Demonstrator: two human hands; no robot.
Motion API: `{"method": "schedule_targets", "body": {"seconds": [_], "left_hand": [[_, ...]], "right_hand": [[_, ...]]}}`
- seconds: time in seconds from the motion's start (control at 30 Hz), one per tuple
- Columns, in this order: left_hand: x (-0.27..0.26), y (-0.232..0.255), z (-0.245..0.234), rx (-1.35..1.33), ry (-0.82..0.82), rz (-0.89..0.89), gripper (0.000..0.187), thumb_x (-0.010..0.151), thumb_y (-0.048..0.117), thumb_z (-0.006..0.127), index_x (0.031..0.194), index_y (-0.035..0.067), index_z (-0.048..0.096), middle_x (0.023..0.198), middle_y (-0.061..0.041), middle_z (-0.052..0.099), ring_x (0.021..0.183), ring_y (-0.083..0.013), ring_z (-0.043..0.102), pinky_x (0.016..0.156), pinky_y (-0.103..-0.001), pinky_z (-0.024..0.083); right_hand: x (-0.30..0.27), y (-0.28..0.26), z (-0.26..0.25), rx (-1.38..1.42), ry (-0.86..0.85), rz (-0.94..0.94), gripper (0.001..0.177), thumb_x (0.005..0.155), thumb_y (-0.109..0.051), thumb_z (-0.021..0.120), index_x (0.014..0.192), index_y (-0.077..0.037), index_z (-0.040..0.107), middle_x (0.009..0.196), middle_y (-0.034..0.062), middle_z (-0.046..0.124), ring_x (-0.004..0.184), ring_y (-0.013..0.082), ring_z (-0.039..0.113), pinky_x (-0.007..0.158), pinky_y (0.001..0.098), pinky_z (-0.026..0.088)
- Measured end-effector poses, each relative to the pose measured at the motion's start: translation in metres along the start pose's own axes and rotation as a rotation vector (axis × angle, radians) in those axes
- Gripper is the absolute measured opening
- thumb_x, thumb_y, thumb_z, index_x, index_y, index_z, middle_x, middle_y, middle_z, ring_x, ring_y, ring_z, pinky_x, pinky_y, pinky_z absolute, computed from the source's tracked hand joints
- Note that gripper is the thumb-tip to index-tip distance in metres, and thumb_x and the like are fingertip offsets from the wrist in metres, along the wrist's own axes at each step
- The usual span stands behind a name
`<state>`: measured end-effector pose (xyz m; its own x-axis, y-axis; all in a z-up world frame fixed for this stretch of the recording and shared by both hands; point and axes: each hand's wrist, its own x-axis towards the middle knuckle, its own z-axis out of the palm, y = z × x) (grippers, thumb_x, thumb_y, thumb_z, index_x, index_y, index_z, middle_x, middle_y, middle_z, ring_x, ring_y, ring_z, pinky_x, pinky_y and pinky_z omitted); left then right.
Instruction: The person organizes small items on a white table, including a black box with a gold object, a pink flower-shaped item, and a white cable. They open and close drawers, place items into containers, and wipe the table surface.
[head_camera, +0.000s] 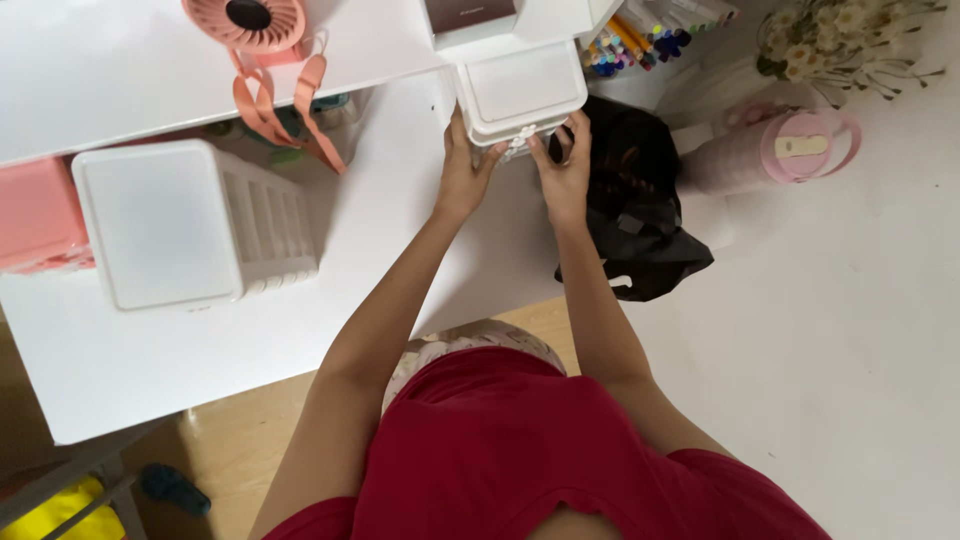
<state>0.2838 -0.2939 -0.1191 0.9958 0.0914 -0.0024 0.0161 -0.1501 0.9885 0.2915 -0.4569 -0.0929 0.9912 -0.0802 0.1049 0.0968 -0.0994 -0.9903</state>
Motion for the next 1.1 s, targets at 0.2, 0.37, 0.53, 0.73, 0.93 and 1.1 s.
{"method": "schedule_targets", "body": {"seconds": [0.2,0.37,0.53,0.73,0.93,1.1], "left_hand": [[0.018,-0.004,0.003,-0.004,-0.012,0.000,0.097,0.099,0.034,0.071,0.163,0.013,0.001,0.162,-0.027,0.020,0.149,-0.0416,0.034,0.118,-0.048,0.044],[0.041,-0.001,0.005,0.002,-0.025,-0.027,0.100,0.099,0.037,0.072,0.163,0.013,-0.002,0.161,-0.028,0.022,0.149,-0.0419,0.034,0.119,-0.048,0.042],[0.037,-0.004,0.006,0.043,-0.025,-0.038,0.101,0.099,0.031,0.070,0.162,0.009,-0.005,0.162,-0.029,0.016,0.148,-0.0448,0.031,0.119,-0.048,0.037],[-0.060,-0.012,-0.046,0.166,-0.070,0.132,0.065,0.100,0.009,0.065,0.153,0.005,0.028,0.146,-0.029,0.044,0.130,-0.0426,0.050,0.108,-0.047,0.046],[-0.227,-0.057,-0.156,0.244,-0.077,-0.382,0.025,0.103,0.018,0.053,0.107,0.003,0.074,0.082,-0.009,0.071,0.061,-0.0176,0.060,0.061,-0.035,0.052],[-0.322,-0.070,-0.248,0.144,0.206,-0.762,0.057,0.107,0.045,0.048,0.084,-0.001,0.073,0.051,-0.007,0.049,0.045,-0.0142,0.047,0.045,-0.034,0.040]], "right_hand": [[0.011,0.009,0.007,-0.008,0.072,-0.016,0.067,0.096,-0.001,0.078,0.149,-0.009,0.038,0.142,0.0117,0.040,0.141,0.0304,0.049,0.118,0.0416,0.051],[0.015,0.015,0.009,-0.020,0.115,0.043,0.065,0.092,-0.002,0.077,0.143,-0.007,0.037,0.139,0.0113,0.042,0.136,0.0290,0.052,0.110,0.0393,0.054],[-0.016,0.036,0.004,-0.083,0.146,-0.011,0.050,0.100,0.000,0.066,0.144,-0.007,0.043,0.144,0.0105,0.048,0.133,0.0286,0.054,0.109,0.0376,0.051],[-0.060,0.046,0.030,-0.013,0.009,-0.035,0.033,0.105,-0.008,0.065,0.134,-0.005,0.051,0.129,0.0085,0.058,0.099,0.0181,0.062,0.084,0.0324,0.054],[-0.070,0.046,0.091,-0.330,-0.349,0.454,0.038,0.109,-0.027,0.061,0.092,0.005,0.072,0.077,0.0150,0.069,0.067,0.0205,0.063,0.063,0.0336,0.051],[-0.016,0.099,0.143,-0.614,-0.369,-0.210,0.020,0.099,-0.006,0.062,0.114,0.004,0.070,0.112,0.0224,0.070,0.098,0.0333,0.066,0.085,0.0396,0.055]]}}
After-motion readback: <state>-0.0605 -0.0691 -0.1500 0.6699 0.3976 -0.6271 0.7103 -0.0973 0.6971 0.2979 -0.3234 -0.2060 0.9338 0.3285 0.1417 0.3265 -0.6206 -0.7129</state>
